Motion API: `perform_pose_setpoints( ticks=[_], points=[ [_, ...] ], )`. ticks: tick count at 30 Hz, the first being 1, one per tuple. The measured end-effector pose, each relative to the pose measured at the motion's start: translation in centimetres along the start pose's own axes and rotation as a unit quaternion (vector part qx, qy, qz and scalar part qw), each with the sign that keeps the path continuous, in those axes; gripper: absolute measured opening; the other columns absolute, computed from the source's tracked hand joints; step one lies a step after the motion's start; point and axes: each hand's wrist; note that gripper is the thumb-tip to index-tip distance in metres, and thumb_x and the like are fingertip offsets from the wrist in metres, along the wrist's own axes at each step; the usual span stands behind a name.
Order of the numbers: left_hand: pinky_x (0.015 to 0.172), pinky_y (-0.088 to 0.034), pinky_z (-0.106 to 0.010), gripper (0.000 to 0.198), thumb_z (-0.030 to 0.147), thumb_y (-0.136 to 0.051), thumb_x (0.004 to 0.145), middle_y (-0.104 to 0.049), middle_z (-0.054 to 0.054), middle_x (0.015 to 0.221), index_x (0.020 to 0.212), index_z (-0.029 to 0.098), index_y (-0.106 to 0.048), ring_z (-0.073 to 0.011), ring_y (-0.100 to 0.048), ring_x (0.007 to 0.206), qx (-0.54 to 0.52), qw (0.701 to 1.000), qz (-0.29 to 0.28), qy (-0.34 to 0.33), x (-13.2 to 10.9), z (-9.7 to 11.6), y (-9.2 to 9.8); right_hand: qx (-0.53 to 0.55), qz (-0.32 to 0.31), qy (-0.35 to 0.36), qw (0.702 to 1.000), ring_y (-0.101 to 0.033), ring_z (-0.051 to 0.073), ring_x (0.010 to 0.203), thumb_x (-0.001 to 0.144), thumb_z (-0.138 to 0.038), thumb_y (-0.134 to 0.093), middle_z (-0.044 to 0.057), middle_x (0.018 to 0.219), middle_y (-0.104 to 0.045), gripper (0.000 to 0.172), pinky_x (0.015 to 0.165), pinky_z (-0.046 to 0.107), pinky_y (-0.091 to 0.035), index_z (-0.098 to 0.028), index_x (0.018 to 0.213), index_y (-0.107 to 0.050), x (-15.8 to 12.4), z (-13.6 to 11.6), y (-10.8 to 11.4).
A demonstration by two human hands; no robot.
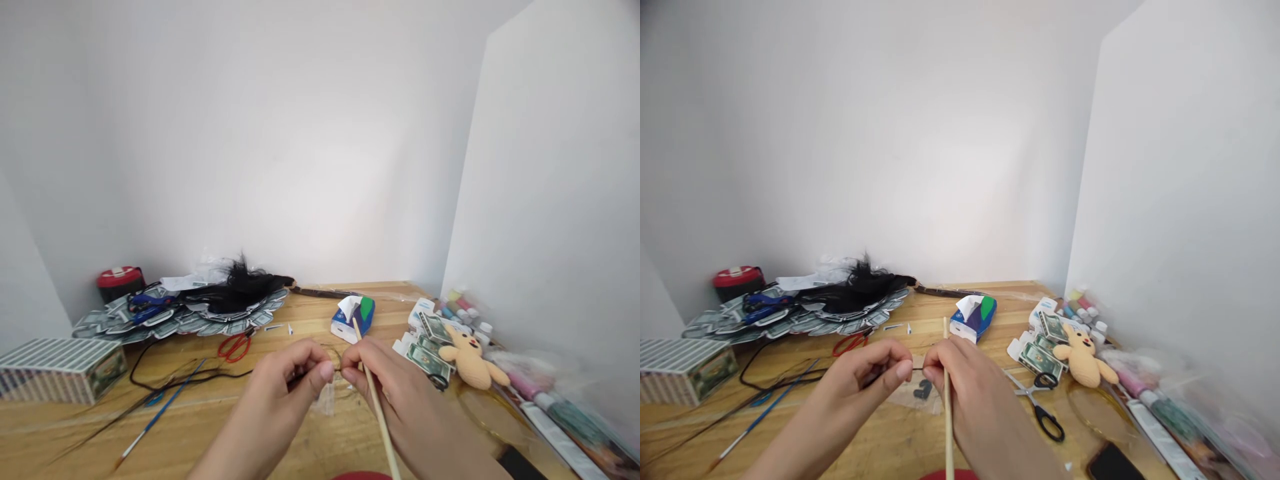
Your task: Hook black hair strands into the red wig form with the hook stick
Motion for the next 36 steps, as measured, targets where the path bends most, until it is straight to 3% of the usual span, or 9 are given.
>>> perform_pose_setpoints(
  ticks=[2,6,12,16,22,25,29,33,36],
  points=[
    [0.068,-0.038,-0.026,0.028,0.042,-0.058,0.089,-0.058,0.000,0.074,0.073,0.020,-0.063,-0.0181,-0.053,0.074,-0.057,0.998,0.018,-0.011,0.1,0.1,0.2,0.018,0.027,0.018,0.999,-0.060,0.018,0.074,0.100,-0.021,-0.045,0.001,0.082,-0.063,0.021,0.064,0.027,-0.042,-0.022,0.080,-0.054,0.1,0.0,-0.3],
    [0.091,-0.040,-0.029,0.024,0.043,-0.065,0.087,-0.064,-0.004,0.115,0.076,0.022,-0.069,-0.0227,-0.056,0.107,-0.141,0.989,0.031,0.002,0.0,0.2,0.1,0.104,0.077,0.051,0.990,-0.061,0.017,0.073,0.099,-0.026,-0.047,-0.001,0.080,-0.064,0.021,0.066,0.025,-0.043,-0.023,0.081,-0.058,0.5,-0.3,-1.0],
    [0.092,-0.043,-0.027,0.021,0.044,-0.072,0.085,-0.070,-0.001,0.109,0.080,0.023,-0.070,-0.0196,-0.060,0.104,-0.328,0.943,0.039,0.034,-0.2,-0.2,-1.1,0.212,0.123,0.025,0.969,-0.057,0.015,0.066,0.095,-0.035,-0.055,-0.002,0.073,-0.063,0.024,0.061,0.023,-0.043,-0.022,0.076,-0.062,0.7,-0.4,-1.9],
    [0.090,-0.044,-0.028,0.024,0.047,-0.072,0.086,-0.073,-0.002,0.096,0.084,0.023,-0.070,-0.0194,-0.062,0.098,-0.368,0.928,0.054,0.019,-0.3,-0.2,-1.7,0.258,0.097,-0.001,0.961,-0.058,0.017,0.070,0.094,-0.040,-0.057,-0.001,0.079,-0.067,0.023,0.063,0.024,-0.044,-0.022,0.083,-0.066,0.9,-0.3,-2.6],
    [0.069,-0.043,-0.021,0.030,0.053,-0.072,0.084,-0.060,0.005,0.065,0.081,0.024,-0.063,-0.0134,-0.055,0.071,-0.314,0.942,0.115,-0.007,-0.4,-0.3,-1.8,0.258,0.030,-0.044,0.965,-0.052,0.015,0.061,0.091,-0.045,-0.058,-0.002,0.067,-0.061,0.031,0.056,0.024,-0.041,-0.020,0.075,-0.067,1.1,-0.2,-2.0],
    [0.065,-0.039,-0.023,0.034,0.055,-0.066,0.088,-0.058,0.004,0.066,0.081,0.022,-0.063,-0.0141,-0.052,0.067,-0.217,0.970,0.101,-0.036,-0.4,-0.6,-2.0,0.242,0.033,-0.062,0.968,-0.061,0.017,0.071,0.091,-0.044,-0.059,0.001,0.080,-0.070,0.026,0.064,0.026,-0.046,-0.021,0.085,-0.071,0.7,0.4,-1.0],
    [0.066,-0.036,-0.026,0.040,0.061,-0.060,0.089,-0.063,0.000,0.066,0.080,0.022,-0.063,-0.0181,-0.052,0.071,-0.147,0.985,0.077,-0.051,-0.5,-1.1,-2.6,0.275,0.041,-0.051,0.959,-0.067,0.021,0.092,0.090,-0.050,-0.062,0.003,0.102,-0.075,0.030,0.082,0.029,-0.051,-0.028,0.109,-0.071,0.0,1.6,0.1],
    [0.068,-0.033,-0.028,0.043,0.064,-0.056,0.089,-0.065,-0.001,0.067,0.078,0.024,-0.064,-0.0210,-0.053,0.079,-0.081,0.991,0.077,-0.077,-0.7,-1.2,-2.8,0.288,-0.016,-0.038,0.957,-0.067,0.020,0.079,0.088,-0.051,-0.066,0.002,0.084,-0.075,0.030,0.078,0.031,-0.051,-0.026,0.104,-0.074,-0.1,1.7,0.8],
    [0.069,-0.033,-0.028,0.041,0.063,-0.057,0.089,-0.064,0.001,0.065,0.081,0.024,-0.061,-0.0186,-0.052,0.071,-0.092,0.991,0.055,-0.074,-0.8,-1.3,-2.7,0.342,-0.052,-0.028,0.938,-0.067,0.020,0.077,0.087,-0.048,-0.069,0.002,0.078,-0.074,0.027,0.075,0.031,-0.050,-0.024,0.099,-0.075,0.2,1.7,1.0]
  ],
)
Point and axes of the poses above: each hand's wrist, its own x-axis towards the middle knuckle, its own y-axis out of the back of the hand, z = x × y
